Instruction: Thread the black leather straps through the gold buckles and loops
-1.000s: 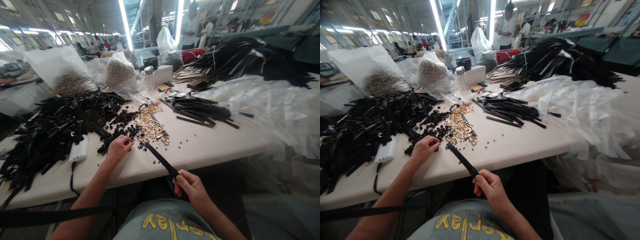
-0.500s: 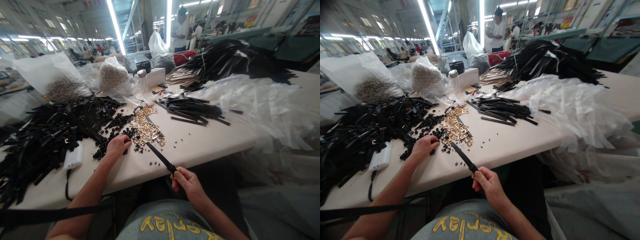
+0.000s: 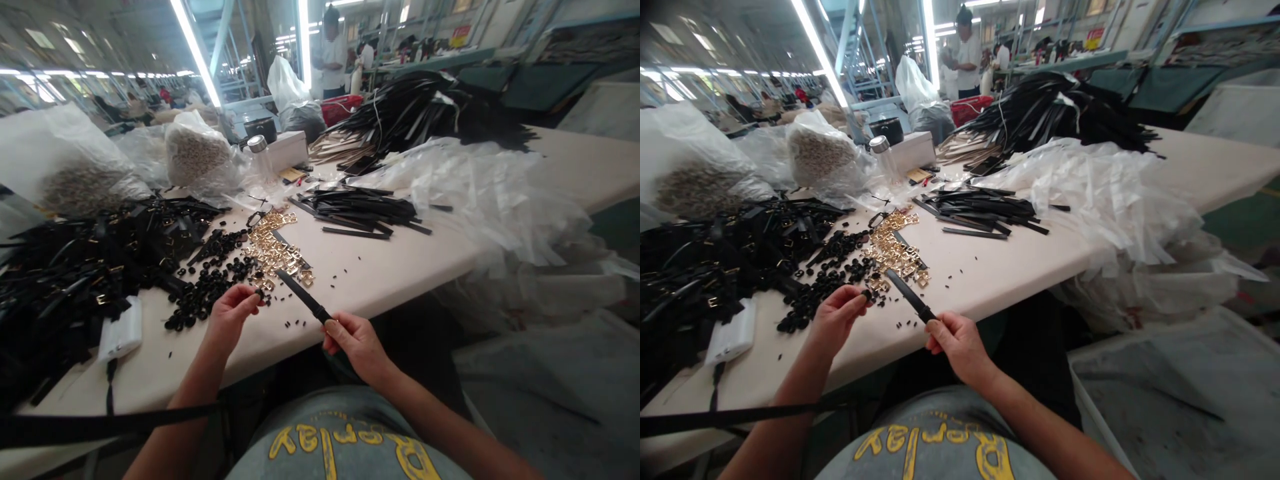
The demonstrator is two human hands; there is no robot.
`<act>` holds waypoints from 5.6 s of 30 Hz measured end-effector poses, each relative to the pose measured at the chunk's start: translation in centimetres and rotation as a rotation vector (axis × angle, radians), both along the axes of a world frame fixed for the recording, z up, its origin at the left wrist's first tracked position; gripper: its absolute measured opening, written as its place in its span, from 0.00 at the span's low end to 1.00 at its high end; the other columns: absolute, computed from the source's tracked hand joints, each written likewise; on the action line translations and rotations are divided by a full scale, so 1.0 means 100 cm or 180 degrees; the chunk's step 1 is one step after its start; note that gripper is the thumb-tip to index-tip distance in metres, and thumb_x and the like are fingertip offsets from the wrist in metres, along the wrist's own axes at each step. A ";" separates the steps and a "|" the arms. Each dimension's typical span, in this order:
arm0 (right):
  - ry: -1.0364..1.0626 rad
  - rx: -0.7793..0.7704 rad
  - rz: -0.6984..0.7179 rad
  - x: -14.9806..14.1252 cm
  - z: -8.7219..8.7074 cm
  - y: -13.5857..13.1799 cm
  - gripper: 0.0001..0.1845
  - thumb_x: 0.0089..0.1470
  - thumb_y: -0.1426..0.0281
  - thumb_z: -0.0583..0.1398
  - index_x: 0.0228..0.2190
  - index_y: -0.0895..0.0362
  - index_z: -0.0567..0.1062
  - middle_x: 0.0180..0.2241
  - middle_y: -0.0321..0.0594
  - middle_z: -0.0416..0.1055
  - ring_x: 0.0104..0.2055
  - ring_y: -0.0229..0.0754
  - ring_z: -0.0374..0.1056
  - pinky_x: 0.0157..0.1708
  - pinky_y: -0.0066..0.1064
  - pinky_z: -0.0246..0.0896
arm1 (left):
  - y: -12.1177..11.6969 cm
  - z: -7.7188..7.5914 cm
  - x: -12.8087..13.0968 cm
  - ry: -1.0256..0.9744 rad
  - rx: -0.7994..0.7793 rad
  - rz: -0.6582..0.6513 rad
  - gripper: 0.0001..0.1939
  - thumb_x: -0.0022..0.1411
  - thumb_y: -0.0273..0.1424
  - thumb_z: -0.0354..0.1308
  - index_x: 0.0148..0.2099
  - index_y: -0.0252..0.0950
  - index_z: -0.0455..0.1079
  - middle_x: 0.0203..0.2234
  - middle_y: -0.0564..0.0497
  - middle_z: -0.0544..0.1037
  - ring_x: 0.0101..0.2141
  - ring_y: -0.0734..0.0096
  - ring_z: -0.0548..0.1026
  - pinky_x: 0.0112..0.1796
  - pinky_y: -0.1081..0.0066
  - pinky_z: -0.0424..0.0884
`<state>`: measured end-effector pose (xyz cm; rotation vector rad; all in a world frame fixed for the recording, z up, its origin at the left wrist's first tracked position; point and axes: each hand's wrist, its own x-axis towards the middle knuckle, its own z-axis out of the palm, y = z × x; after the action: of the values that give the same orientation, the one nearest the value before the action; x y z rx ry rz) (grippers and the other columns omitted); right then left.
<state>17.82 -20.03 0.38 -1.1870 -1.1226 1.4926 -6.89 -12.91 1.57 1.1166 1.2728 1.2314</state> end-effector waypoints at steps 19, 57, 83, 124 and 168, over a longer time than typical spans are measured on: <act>-0.0516 0.0870 0.0008 -0.017 0.022 0.006 0.15 0.60 0.61 0.58 0.27 0.58 0.72 0.22 0.33 0.72 0.25 0.34 0.67 0.29 0.25 0.61 | -0.048 -0.001 0.064 -0.1392 -0.0575 -0.0215 0.18 0.41 0.31 0.73 0.35 0.37 0.72 0.27 0.57 0.76 0.22 0.82 0.73 0.25 0.82 0.70; -0.2696 0.1692 0.0571 -0.005 0.020 0.007 0.13 0.62 0.63 0.59 0.29 0.59 0.76 0.28 0.39 0.76 0.30 0.38 0.69 0.29 0.27 0.50 | -0.054 0.008 0.051 0.0350 0.0281 -0.0555 0.10 0.49 0.29 0.70 0.37 0.37 0.78 0.28 0.52 0.81 0.27 0.73 0.78 0.32 0.74 0.77; -0.2328 0.1276 0.0702 -0.006 0.016 0.004 0.11 0.61 0.67 0.59 0.29 0.59 0.76 0.27 0.38 0.76 0.29 0.36 0.70 0.30 0.25 0.55 | -0.057 0.003 0.046 0.1010 0.1006 -0.1188 0.06 0.60 0.28 0.62 0.40 0.39 0.78 0.33 0.50 0.77 0.34 0.69 0.77 0.34 0.72 0.76; -0.0558 0.0467 0.0898 -0.018 0.000 -0.001 0.10 0.57 0.80 0.53 0.31 0.62 0.74 0.26 0.37 0.73 0.26 0.35 0.72 0.29 0.25 0.68 | -0.070 -0.007 0.051 0.2035 0.1327 -0.0656 0.08 0.59 0.31 0.61 0.39 0.37 0.78 0.27 0.52 0.82 0.20 0.76 0.73 0.23 0.77 0.71; -0.0609 0.0621 0.0781 -0.015 0.011 -0.006 0.08 0.58 0.73 0.57 0.33 0.62 0.76 0.26 0.37 0.75 0.26 0.35 0.72 0.26 0.22 0.64 | -0.075 -0.026 0.050 -0.0367 -0.0413 -0.0452 0.12 0.58 0.39 0.63 0.34 0.35 0.72 0.20 0.56 0.74 0.21 0.77 0.70 0.25 0.76 0.69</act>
<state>16.36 -20.60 1.52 -1.1035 -1.5535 1.4316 -1.89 -20.40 -1.05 1.0100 1.1497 1.0765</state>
